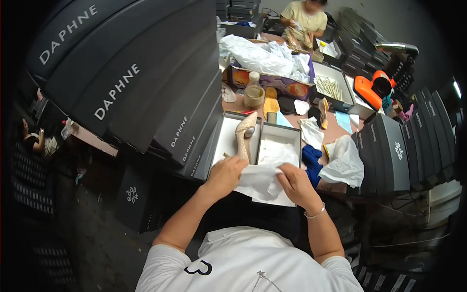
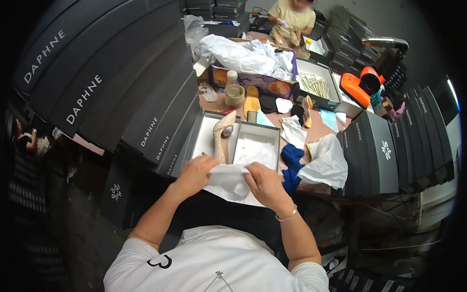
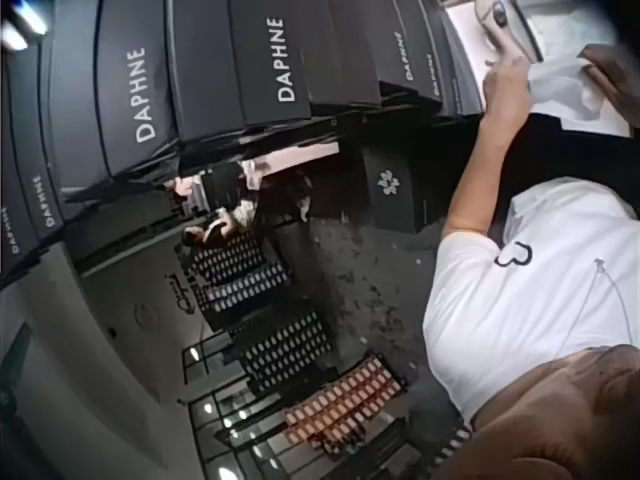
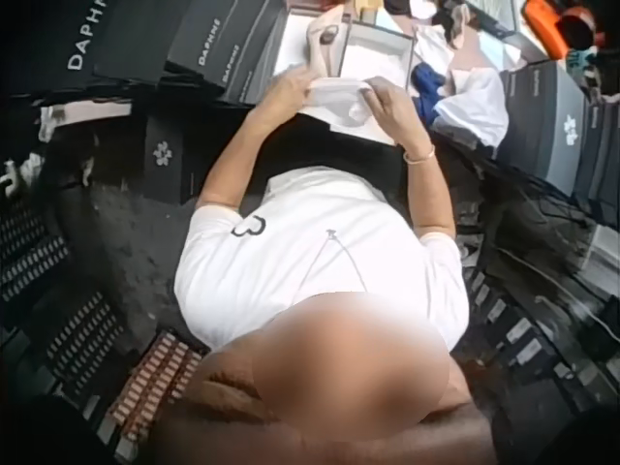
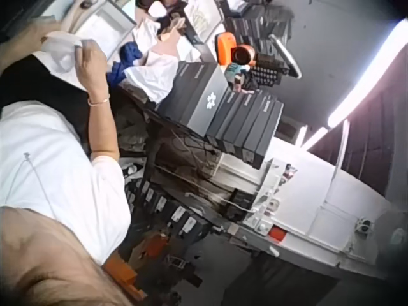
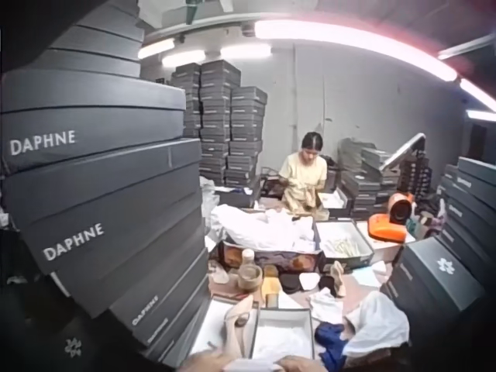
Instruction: Packing shoes into boxes, scanning labels at a computer, and organizing boxes in a warehouse.
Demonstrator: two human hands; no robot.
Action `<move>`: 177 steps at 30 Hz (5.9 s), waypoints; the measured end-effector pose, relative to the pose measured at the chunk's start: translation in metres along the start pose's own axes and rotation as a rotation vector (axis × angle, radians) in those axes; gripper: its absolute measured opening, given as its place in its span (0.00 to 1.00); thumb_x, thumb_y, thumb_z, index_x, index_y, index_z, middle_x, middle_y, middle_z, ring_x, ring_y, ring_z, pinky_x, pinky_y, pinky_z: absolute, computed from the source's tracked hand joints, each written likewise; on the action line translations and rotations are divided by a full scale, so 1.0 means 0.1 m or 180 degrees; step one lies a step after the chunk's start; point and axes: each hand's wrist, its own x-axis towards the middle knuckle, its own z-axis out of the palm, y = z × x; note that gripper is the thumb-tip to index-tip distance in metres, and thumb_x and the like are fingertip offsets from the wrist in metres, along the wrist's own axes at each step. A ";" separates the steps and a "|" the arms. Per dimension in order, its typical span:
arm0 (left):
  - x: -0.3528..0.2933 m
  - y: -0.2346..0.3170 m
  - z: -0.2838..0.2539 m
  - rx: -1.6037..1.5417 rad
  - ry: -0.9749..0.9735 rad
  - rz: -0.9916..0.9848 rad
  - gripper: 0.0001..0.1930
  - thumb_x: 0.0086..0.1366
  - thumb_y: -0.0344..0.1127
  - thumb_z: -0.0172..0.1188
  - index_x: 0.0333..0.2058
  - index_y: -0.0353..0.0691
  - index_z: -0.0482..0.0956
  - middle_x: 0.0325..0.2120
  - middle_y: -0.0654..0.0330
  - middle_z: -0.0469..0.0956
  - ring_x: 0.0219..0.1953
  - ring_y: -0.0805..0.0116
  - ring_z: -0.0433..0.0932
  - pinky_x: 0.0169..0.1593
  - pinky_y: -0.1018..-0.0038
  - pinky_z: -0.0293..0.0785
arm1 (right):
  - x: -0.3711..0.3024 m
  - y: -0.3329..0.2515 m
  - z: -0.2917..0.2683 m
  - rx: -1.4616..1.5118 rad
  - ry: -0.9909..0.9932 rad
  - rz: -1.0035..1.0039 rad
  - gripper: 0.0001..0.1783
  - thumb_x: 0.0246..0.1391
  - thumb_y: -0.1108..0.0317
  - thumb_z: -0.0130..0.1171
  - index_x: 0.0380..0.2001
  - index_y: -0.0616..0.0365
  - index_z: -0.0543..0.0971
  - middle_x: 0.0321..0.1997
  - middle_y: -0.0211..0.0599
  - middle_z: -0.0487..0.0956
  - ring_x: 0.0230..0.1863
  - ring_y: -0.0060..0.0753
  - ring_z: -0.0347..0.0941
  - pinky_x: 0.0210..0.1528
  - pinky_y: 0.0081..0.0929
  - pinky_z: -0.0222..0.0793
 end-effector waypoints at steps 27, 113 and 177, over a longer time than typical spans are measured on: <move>-0.20 -0.15 0.90 -0.4520 -0.0314 -0.1017 0.14 0.60 0.20 0.48 0.42 0.35 0.78 0.35 0.61 0.79 0.39 0.72 0.77 0.47 0.76 0.72 | 1.10 0.51 1.06 0.2427 -0.0177 0.1110 0.36 0.45 0.56 0.68 0.54 0.63 0.67 0.45 0.43 0.74 0.45 0.34 0.74 0.47 0.31 0.71; 0.23 0.85 0.73 -0.1871 0.0668 0.1084 0.30 0.49 0.24 0.67 0.53 0.33 0.70 0.41 0.47 0.75 0.36 0.55 0.78 0.39 0.65 0.75 | -0.47 0.33 0.28 0.3842 0.2409 0.0938 0.51 0.51 0.45 0.65 0.67 0.57 0.51 0.64 0.46 0.63 0.64 0.44 0.62 0.65 0.41 0.57; 1.94 0.97 1.29 -0.5128 -0.1886 -0.1730 0.42 0.66 0.65 0.45 0.67 0.40 0.49 0.63 0.43 0.56 0.61 0.45 0.63 0.60 0.48 0.62 | 0.06 0.97 -2.29 -0.1127 0.1702 -0.0035 0.10 0.51 0.78 0.54 0.37 0.64 0.79 0.34 0.46 0.80 0.36 0.42 0.78 0.41 0.32 0.72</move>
